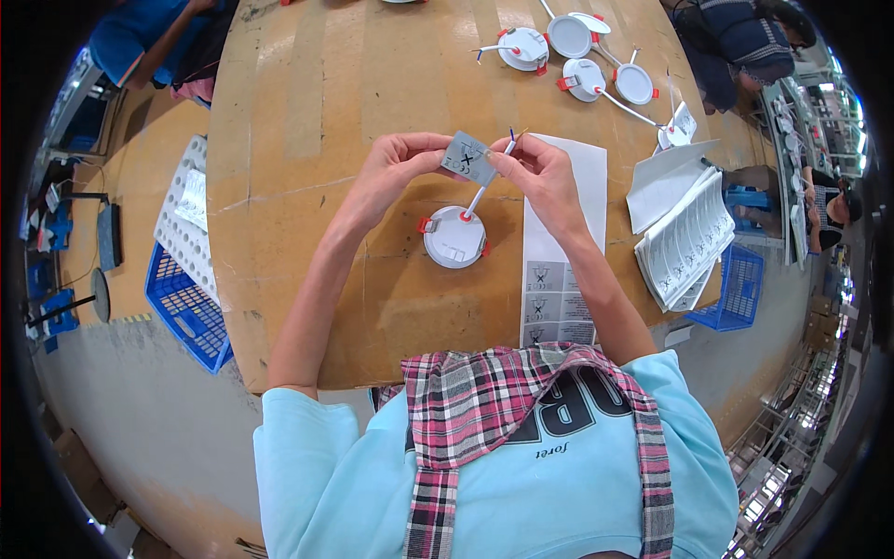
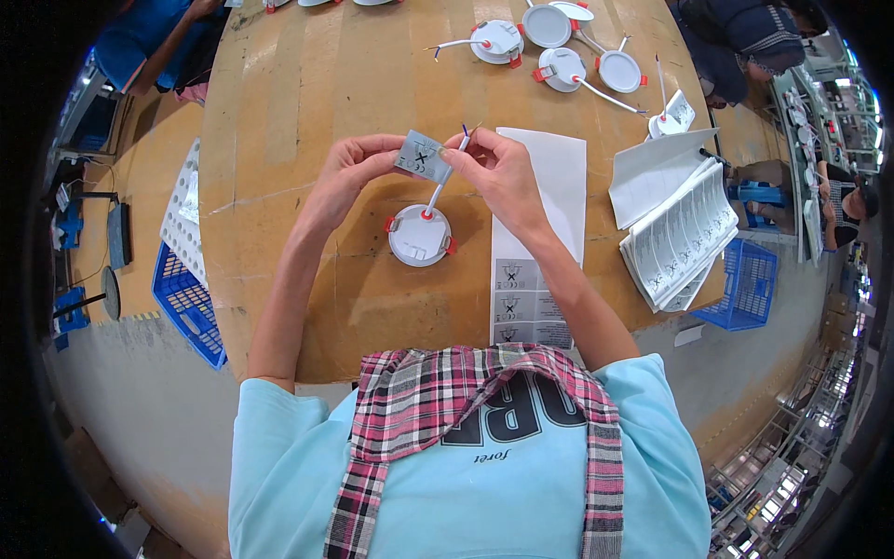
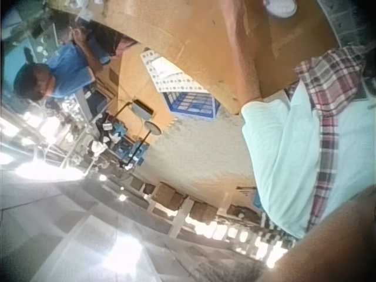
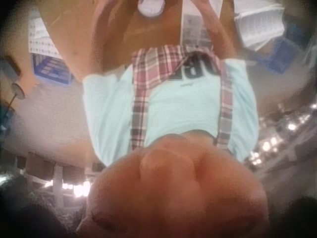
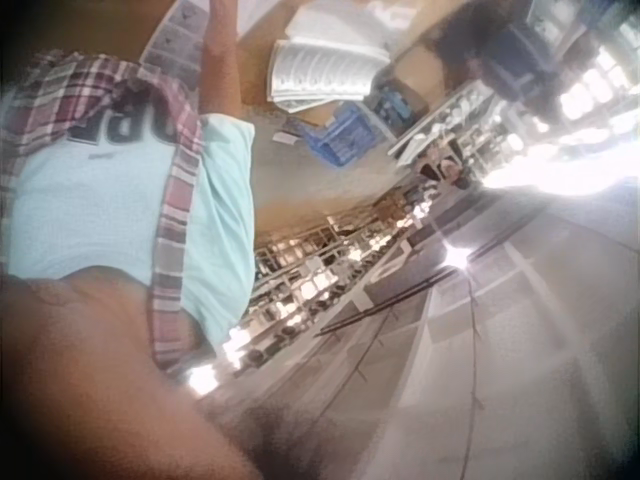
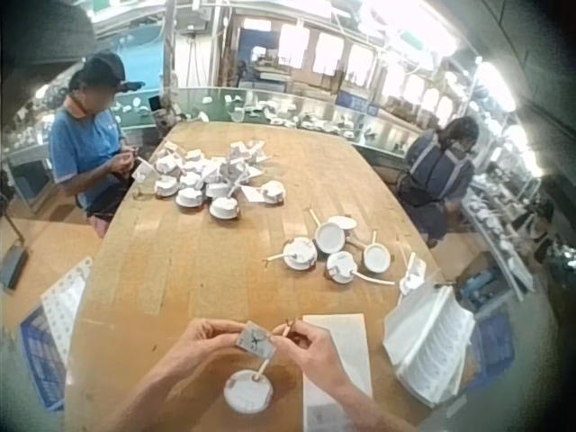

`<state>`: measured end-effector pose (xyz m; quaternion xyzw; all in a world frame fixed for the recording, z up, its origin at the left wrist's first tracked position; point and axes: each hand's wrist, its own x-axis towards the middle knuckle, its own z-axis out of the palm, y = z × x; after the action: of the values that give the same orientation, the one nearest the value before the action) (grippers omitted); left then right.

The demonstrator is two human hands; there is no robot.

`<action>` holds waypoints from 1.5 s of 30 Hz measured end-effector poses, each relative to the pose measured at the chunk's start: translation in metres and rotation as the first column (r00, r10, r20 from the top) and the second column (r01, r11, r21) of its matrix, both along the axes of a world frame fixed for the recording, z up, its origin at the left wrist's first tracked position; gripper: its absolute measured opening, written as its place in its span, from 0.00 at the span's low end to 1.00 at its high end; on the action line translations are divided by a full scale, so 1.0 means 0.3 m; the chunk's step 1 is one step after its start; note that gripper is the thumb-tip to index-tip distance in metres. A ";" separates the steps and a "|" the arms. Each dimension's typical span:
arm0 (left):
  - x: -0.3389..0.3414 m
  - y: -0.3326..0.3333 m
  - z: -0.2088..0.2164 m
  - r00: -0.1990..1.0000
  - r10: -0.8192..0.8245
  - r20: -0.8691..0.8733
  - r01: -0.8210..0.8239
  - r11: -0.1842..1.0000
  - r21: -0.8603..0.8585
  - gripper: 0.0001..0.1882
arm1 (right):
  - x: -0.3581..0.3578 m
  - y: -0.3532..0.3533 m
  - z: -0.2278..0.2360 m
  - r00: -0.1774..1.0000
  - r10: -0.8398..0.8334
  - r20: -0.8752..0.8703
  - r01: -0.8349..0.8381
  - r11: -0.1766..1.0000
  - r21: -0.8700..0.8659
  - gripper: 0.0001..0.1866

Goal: Peeling identification labels from a backing sheet and applying them to the back of LED downlight fixtures.

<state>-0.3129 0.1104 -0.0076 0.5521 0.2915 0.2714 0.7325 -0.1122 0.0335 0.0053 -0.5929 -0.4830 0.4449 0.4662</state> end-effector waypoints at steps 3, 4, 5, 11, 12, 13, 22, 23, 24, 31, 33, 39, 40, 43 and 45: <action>-0.003 0.008 -0.011 1.000 -0.014 0.000 0.014 1.000 0.005 0.16 | 0.006 0.000 -0.003 1.000 0.005 0.002 -0.005 1.000 0.005 0.09; -0.006 0.010 -0.017 1.000 -0.016 -0.002 0.016 1.000 0.005 0.16 | 0.005 0.001 -0.002 1.000 0.003 0.000 -0.003 1.000 0.004 0.09; -0.008 0.012 -0.025 1.000 -0.012 -0.005 0.012 1.000 0.007 0.16 | 0.003 0.001 0.000 1.000 0.007 0.005 -0.007 1.000 0.002 0.09; -0.010 0.009 -0.025 1.000 -0.017 0.023 0.017 1.000 -0.005 0.17 | -0.001 -0.001 0.010 1.000 0.009 0.009 -0.009 1.000 -0.017 0.09; -0.010 0.008 -0.020 0.999 -0.016 0.037 0.017 1.000 -0.021 0.17 | -0.002 -0.001 0.012 1.000 0.011 0.011 -0.011 1.000 -0.020 0.09; -0.009 0.008 -0.015 0.999 -0.020 0.036 0.021 1.000 -0.020 0.17 | -0.002 -0.001 0.015 1.000 0.008 0.010 -0.007 1.000 -0.019 0.09; 0.018 -0.018 0.028 0.996 0.057 -0.065 -0.056 0.998 0.020 0.16 | 0.002 0.003 0.019 1.000 0.001 0.025 0.000 0.999 -0.035 0.09; 0.015 -0.019 0.022 0.994 0.077 -0.081 -0.075 0.997 0.027 0.15 | -0.002 0.002 0.025 0.999 0.006 0.031 -0.005 0.999 -0.038 0.09; 0.012 -0.021 0.018 0.991 0.097 -0.097 -0.094 0.995 0.035 0.14 | -0.006 0.001 0.029 0.999 0.011 0.038 -0.010 0.999 -0.042 0.09; 0.033 -0.030 0.040 0.981 0.139 -0.134 -0.132 0.989 0.061 0.12 | -0.006 -0.004 0.028 1.000 0.002 0.014 -0.002 1.000 -0.014 0.09; 0.049 -0.024 0.043 0.961 0.192 -0.197 -0.179 0.980 0.083 0.12 | -0.003 -0.003 0.022 1.000 0.012 0.017 -0.012 1.000 -0.022 0.09; 0.064 -0.034 -0.007 0.951 0.283 -0.125 -0.269 0.956 0.117 0.10 | -0.019 -0.009 0.016 1.000 -0.022 0.011 0.023 1.000 -0.009 0.08; 0.063 -0.036 -0.011 0.952 0.280 -0.126 -0.266 0.957 0.118 0.10 | -0.019 -0.009 0.014 1.000 -0.026 0.010 0.026 1.000 -0.008 0.08; 0.060 -0.038 -0.017 0.954 0.277 -0.113 -0.269 0.960 0.076 0.09 | -0.021 -0.005 0.007 0.995 -0.043 -0.087 0.047 0.998 0.035 0.09; 0.062 -0.037 -0.018 0.954 0.289 -0.086 -0.284 0.957 0.059 0.08 | -0.026 0.000 0.005 0.993 -0.020 -0.118 0.023 0.999 0.023 0.11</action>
<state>-0.2945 0.0993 -0.0129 0.5328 0.3961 0.3551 0.6581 -0.1199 0.0335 0.0068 -0.5651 -0.4534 0.4683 0.5058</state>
